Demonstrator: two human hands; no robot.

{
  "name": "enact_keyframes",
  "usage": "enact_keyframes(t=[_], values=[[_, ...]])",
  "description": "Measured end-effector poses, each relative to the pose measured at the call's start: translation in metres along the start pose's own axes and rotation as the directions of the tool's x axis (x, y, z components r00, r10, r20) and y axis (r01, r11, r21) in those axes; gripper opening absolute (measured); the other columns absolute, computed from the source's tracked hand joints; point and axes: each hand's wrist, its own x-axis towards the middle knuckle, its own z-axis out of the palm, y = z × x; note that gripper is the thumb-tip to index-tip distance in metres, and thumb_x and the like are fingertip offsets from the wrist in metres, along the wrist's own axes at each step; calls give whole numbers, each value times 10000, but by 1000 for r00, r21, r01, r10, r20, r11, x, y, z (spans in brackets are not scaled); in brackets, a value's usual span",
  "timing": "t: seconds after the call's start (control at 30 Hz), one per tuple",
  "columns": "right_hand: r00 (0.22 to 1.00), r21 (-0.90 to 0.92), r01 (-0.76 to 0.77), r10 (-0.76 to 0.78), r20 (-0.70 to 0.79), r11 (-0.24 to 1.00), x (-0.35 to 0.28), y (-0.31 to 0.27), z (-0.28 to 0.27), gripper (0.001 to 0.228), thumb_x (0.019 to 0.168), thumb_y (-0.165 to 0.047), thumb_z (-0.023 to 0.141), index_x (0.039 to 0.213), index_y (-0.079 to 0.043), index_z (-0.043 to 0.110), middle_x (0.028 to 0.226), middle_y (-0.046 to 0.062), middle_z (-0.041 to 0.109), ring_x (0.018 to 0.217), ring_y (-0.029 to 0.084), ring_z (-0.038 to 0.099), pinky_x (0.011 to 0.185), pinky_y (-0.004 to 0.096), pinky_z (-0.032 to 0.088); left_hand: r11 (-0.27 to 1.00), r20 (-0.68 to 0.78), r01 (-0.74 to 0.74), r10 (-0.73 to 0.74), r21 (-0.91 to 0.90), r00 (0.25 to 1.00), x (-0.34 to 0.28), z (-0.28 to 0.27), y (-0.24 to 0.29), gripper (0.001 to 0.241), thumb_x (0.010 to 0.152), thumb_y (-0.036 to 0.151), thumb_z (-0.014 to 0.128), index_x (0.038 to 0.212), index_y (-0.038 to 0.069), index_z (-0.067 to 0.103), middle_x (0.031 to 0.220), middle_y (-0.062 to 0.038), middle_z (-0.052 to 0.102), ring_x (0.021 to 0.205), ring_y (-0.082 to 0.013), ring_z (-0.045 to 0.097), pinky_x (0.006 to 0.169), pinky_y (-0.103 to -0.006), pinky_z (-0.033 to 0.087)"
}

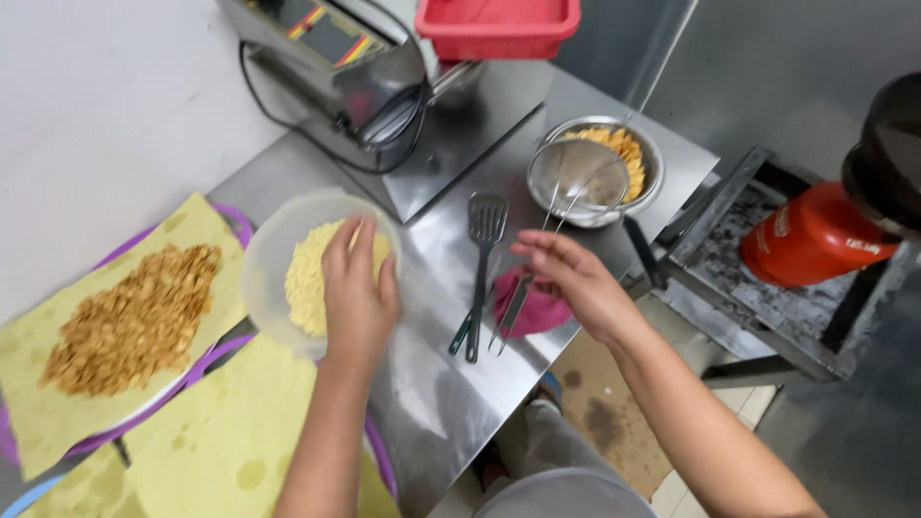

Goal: Frying sliced garlic in a wok, stirring it for even cooking, and then using a strainer to remove and spread it on paper sheets to drain.

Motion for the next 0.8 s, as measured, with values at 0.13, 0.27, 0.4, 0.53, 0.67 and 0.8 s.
enact_keyframes(t=[0.13,0.27,0.4,0.53,0.67,0.8], values=[[990,40,139,-140,23,989,-5,0,-50,543,999,-184,617,1506,3,568,1383,169,705,1169,262,700,958,397,593,966,-113,-258,256,-5,960,143,63,22,571,954,-11,744,1499,-17,574,1442,-228,541,1384,-458,516,1203,-532,388],[996,84,84,-81,-38,993,-6,-16,-121,527,979,-164,581,1481,-6,598,1398,177,735,1144,288,731,936,423,592,941,53,-312,308,129,950,270,141,10,512,981,95,668,1456,-67,571,1429,-239,557,1333,-443,525,1156,-523,429],[966,109,-15,43,-254,994,-6,-30,-184,504,989,-104,525,1475,-5,618,1425,210,737,1159,355,727,984,469,565,933,301,-189,93,307,949,374,222,-39,479,987,129,499,1405,-96,565,1443,-279,547,1279,-471,501,1074,-554,465],[918,193,-65,134,-374,979,-2,-30,-223,494,1016,-71,479,1484,28,601,1442,236,708,1167,383,676,1007,500,518,871,416,-62,-170,488,893,427,246,-39,450,1010,60,392,1376,-68,621,1367,-236,624,1218,-423,518,1010,-536,501],[898,263,-63,170,-407,963,4,-23,-236,490,1032,-58,451,1497,35,575,1448,250,680,1172,399,641,995,517,492,696,465,-141,-302,704,832,441,261,-39,397,1027,160,447,1298,88,728,1286,-149,700,1250,-364,484,966,-545,416],[939,241,-52,129,-320,969,6,-19,-228,476,1004,-75,500,1456,25,612,1431,241,725,1164,392,690,965,498,527,610,420,-136,-351,781,837,441,277,-56,426,1002,199,494,1342,142,743,1374,-145,666,1252,-357,488,996,-548,351]])
